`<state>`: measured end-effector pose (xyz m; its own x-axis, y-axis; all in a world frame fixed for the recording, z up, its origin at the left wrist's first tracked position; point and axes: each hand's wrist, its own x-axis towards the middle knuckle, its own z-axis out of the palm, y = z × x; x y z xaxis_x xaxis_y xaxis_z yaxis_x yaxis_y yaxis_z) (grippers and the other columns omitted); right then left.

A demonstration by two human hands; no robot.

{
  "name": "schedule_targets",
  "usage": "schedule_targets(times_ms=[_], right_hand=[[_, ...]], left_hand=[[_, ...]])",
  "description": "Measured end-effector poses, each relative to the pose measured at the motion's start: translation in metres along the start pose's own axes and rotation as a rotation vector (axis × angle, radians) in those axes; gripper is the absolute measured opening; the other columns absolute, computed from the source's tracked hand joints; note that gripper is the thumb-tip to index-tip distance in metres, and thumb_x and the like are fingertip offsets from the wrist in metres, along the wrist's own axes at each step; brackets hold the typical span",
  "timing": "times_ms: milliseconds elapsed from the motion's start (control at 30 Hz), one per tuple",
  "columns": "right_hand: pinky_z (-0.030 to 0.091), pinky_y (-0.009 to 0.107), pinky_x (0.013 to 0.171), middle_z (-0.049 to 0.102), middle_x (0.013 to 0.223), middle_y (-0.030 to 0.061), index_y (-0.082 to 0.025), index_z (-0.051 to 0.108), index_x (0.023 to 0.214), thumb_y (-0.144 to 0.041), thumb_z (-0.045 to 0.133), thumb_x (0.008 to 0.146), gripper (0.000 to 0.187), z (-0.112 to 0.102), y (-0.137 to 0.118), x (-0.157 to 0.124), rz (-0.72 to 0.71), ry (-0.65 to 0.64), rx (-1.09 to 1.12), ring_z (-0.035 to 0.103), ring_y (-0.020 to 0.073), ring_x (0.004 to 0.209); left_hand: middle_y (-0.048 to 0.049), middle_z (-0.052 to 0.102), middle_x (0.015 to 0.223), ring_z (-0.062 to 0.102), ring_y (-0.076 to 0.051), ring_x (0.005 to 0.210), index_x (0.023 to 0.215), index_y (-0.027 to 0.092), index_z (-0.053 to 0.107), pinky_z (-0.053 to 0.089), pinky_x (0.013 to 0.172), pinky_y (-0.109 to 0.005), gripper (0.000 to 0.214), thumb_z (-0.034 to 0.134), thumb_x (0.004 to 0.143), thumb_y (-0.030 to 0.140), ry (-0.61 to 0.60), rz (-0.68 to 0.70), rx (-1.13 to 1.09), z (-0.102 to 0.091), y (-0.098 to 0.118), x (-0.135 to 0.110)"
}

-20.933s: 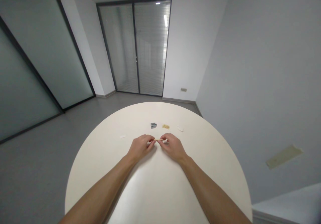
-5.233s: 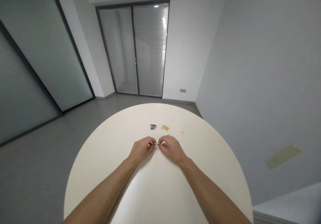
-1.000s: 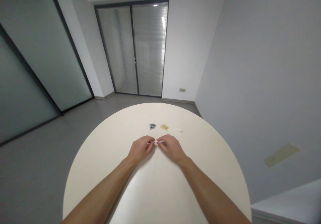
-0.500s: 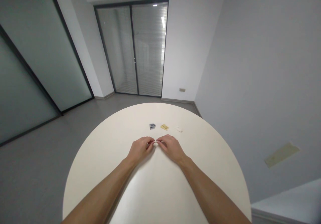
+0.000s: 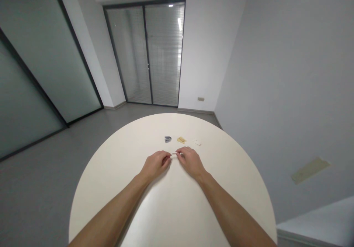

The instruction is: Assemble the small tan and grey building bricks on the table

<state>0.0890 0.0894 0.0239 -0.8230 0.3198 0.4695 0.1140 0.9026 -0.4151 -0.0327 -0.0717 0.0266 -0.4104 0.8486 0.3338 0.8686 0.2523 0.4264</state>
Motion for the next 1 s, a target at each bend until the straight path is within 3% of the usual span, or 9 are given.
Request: schedule_targets(times_ms=[300,433,767,1000], right_hand=[[0.043,0.027,0.081,0.070,0.096,0.0034,-0.023,0.065,0.096,-0.022,0.048,0.095,0.017,0.000,0.017,-0.001,0.234,0.075,-0.003,0.062,0.0182,0.091],[0.044,0.026,0.078,0.070,0.100,0.0039,-0.023,0.064,0.105,-0.020,0.047,0.093,0.021,0.000,0.026,0.000,0.347,0.091,-0.045,0.063,0.0178,0.092],[0.046,0.029,0.082,0.073,0.100,0.0052,-0.025,0.072,0.102,-0.027,0.050,0.092,0.024,-0.014,0.054,0.004,0.496,0.081,-0.188,0.065,0.0199,0.094],[0.046,0.030,0.086,0.072,0.103,0.0059,-0.026,0.073,0.105,-0.031,0.054,0.091,0.024,-0.024,0.079,0.008,0.575,0.232,-0.184,0.063,0.0200,0.096]], left_hand=[[-0.0021,0.071,0.101,0.063,-0.019,0.094,0.105,0.024,0.066,0.045,0.079,-0.029,0.022,0.048,0.094,0.031,-0.008,-0.009,0.002,0.000,0.000,0.000],[-0.0024,0.071,0.102,0.063,-0.019,0.095,0.105,0.024,0.066,0.046,0.080,-0.030,0.023,0.048,0.094,0.030,-0.009,-0.006,0.008,0.000,0.000,0.000],[-0.0026,0.071,0.103,0.064,-0.019,0.096,0.106,0.024,0.067,0.047,0.080,-0.030,0.024,0.047,0.094,0.031,-0.017,-0.016,-0.006,-0.002,0.002,0.000],[-0.0029,0.071,0.103,0.064,-0.020,0.096,0.106,0.024,0.067,0.047,0.080,-0.030,0.025,0.046,0.094,0.032,-0.029,-0.028,0.002,-0.004,0.003,0.000]])
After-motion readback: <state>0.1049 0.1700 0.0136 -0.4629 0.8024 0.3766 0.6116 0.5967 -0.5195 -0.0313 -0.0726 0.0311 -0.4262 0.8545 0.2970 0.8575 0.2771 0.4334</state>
